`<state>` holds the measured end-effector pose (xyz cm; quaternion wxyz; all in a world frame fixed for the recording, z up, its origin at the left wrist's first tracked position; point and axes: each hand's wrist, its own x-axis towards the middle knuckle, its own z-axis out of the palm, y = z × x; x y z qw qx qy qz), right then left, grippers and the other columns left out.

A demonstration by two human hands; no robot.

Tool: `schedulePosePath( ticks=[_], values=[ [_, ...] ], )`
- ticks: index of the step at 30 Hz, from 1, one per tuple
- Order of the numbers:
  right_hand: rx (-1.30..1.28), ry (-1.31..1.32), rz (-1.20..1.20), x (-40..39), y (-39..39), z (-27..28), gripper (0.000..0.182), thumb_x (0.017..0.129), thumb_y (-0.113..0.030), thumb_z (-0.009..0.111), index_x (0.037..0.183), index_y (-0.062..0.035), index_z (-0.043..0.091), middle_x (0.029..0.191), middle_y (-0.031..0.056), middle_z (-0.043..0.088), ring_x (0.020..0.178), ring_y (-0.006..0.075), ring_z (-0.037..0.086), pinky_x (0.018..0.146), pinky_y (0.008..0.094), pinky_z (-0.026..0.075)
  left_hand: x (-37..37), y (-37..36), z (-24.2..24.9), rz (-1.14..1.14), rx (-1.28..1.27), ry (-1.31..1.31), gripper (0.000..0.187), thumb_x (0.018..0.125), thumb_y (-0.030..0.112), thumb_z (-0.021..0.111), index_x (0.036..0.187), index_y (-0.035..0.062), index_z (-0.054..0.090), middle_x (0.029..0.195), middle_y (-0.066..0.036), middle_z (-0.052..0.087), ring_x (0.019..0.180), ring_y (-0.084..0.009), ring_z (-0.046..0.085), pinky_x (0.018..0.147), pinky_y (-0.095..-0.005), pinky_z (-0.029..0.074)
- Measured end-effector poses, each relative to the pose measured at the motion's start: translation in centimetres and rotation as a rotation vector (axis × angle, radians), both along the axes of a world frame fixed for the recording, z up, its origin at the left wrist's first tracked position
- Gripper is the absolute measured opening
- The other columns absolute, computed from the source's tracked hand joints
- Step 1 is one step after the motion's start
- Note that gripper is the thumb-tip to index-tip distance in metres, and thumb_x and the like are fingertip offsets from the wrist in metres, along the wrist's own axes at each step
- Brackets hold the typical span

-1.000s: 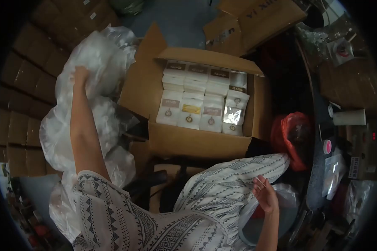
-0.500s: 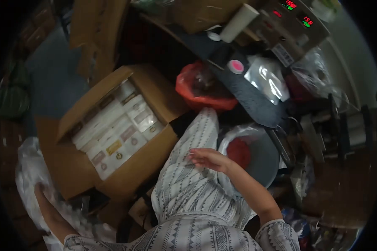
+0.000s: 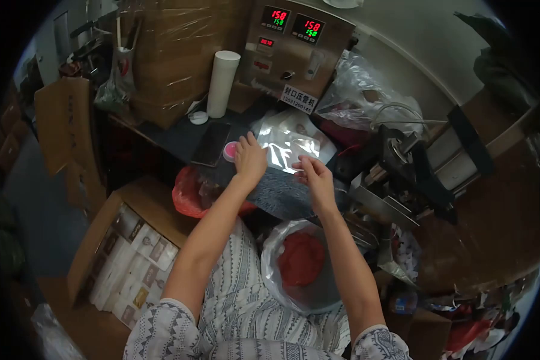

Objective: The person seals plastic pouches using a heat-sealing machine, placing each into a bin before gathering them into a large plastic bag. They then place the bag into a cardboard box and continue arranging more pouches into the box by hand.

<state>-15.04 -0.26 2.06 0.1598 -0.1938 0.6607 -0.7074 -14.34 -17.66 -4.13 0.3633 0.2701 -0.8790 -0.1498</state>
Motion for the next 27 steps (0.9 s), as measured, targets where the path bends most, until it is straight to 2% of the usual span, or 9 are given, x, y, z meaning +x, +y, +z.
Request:
schedulePosePath(
  ticks=[2, 4, 8, 9, 14, 16, 18, 22, 27],
  values=[
    [-0.030, 0.006, -0.078, -2.3, -1.3, 0.0, 0.029, 0.094, -0.024, 0.054, 0.111, -0.0018, 0.058, 0.093, 0.0061, 0.066, 0.079, 0.0105, 0.058, 0.071, 0.0231, 0.046, -2.4, 0.1, -1.3, 0.008, -0.075, -0.106, 0.026, 0.085, 0.013, 0.054, 0.108, -0.0008, 0.052, 0.100, -0.015, 0.059, 0.102, -0.0292, 0.052, 0.085, -0.0400, 0.040],
    [0.115, 0.288, -0.261, -5.2, -2.9, -0.8, 0.027, 0.093, -0.021, 0.053, 0.110, -0.0006, 0.058, 0.091, 0.0064, 0.066, 0.079, 0.0122, 0.060, 0.071, 0.0247, 0.048, -2.8, 0.0, -1.1, 0.077, -0.222, -0.181, 0.019, 0.081, 0.012, 0.054, 0.099, 0.0067, 0.054, 0.094, -0.009, 0.059, 0.094, -0.0219, 0.052, 0.083, -0.0368, 0.034],
    [0.431, 0.584, -0.443, -8.7, -6.0, -1.3, 0.024, 0.088, -0.018, 0.058, 0.100, 0.0020, 0.063, 0.087, 0.0143, 0.067, 0.081, 0.0206, 0.065, 0.071, 0.0317, 0.050, -1.0, 0.4, -0.9, -0.171, -0.287, -0.166, 0.018, 0.082, 0.013, 0.053, 0.098, 0.0053, 0.057, 0.095, -0.009, 0.057, 0.097, -0.0240, 0.052, 0.087, -0.0412, 0.033],
    [0.456, 0.594, -0.486, -9.5, -6.9, -1.6, 0.023, 0.085, -0.019, 0.059, 0.096, 0.0007, 0.064, 0.089, 0.0179, 0.067, 0.084, 0.0278, 0.066, 0.073, 0.0370, 0.049, -0.8, 0.4, -1.0, -0.157, -0.321, -0.107, 0.020, 0.081, 0.012, 0.054, 0.100, 0.0049, 0.057, 0.098, -0.011, 0.057, 0.101, -0.0256, 0.051, 0.090, -0.0420, 0.032],
    [0.912, 0.725, -0.434, -12.5, -8.2, -2.3, 0.025, 0.081, -0.019, 0.059, 0.100, -0.0026, 0.062, 0.103, 0.0184, 0.063, 0.096, 0.0348, 0.061, 0.082, 0.0446, 0.048, -0.4, 0.0, -1.3, -0.340, -0.520, -0.140, 0.028, 0.082, 0.019, 0.057, 0.105, 0.0027, 0.058, 0.113, -0.020, 0.054, 0.116, -0.0319, 0.047, 0.098, -0.0457, 0.029],
    [1.094, 0.759, -0.363, -12.7, -8.7, -2.1, 0.028, 0.080, -0.020, 0.061, 0.103, -0.0037, 0.060, 0.109, 0.0189, 0.061, 0.101, 0.0362, 0.059, 0.085, 0.0458, 0.047, -0.5, 1.0, -1.4, -0.599, -0.257, -0.144, 0.042, 0.085, 0.031, 0.057, 0.114, 0.0010, 0.054, 0.128, -0.026, 0.046, 0.122, -0.0374, 0.042, 0.104, -0.0500, 0.025],
    [1.294, 0.704, -0.232, -13.0, -8.7, -2.0, 0.040, 0.076, -0.025, 0.067, 0.110, -0.0062, 0.057, 0.115, 0.0200, 0.057, 0.104, 0.0393, 0.057, 0.086, 0.0472, 0.047, -0.8, 1.7, -3.3, -0.616, -0.244, -0.161, 0.057, 0.084, 0.044, 0.056, 0.118, -0.0009, 0.052, 0.129, -0.029, 0.044, 0.123, -0.0419, 0.040, 0.105, -0.0510, 0.024],
    [1.336, 0.856, -0.312, -13.2, -8.3, -3.1, 0.048, 0.072, -0.033, 0.071, 0.113, -0.0133, 0.057, 0.107, 0.0216, 0.061, 0.095, 0.0378, 0.061, 0.079, 0.0462, 0.050, -0.1, 2.3, -4.2, -0.596, -0.273, -0.180, 0.062, 0.084, 0.045, 0.056, 0.124, -0.0015, 0.049, 0.130, -0.033, 0.040, 0.126, -0.0462, 0.034, 0.108, -0.0514, 0.019],
    [1.417, 0.978, -0.142, -14.3, -8.7, -2.5, 0.054, 0.068, -0.037, 0.073, 0.105, -0.0011, 0.059, 0.096, 0.0206, 0.064, 0.089, 0.0342, 0.064, 0.077, 0.0414, 0.052, 0.1, 2.3, -4.2, -0.634, -0.216, -0.210, 0.060, 0.085, 0.041, 0.055, 0.127, -0.0020, 0.047, 0.133, -0.035, 0.037, 0.128, -0.0483, 0.030, 0.110, -0.0525, 0.014]
  ],
)
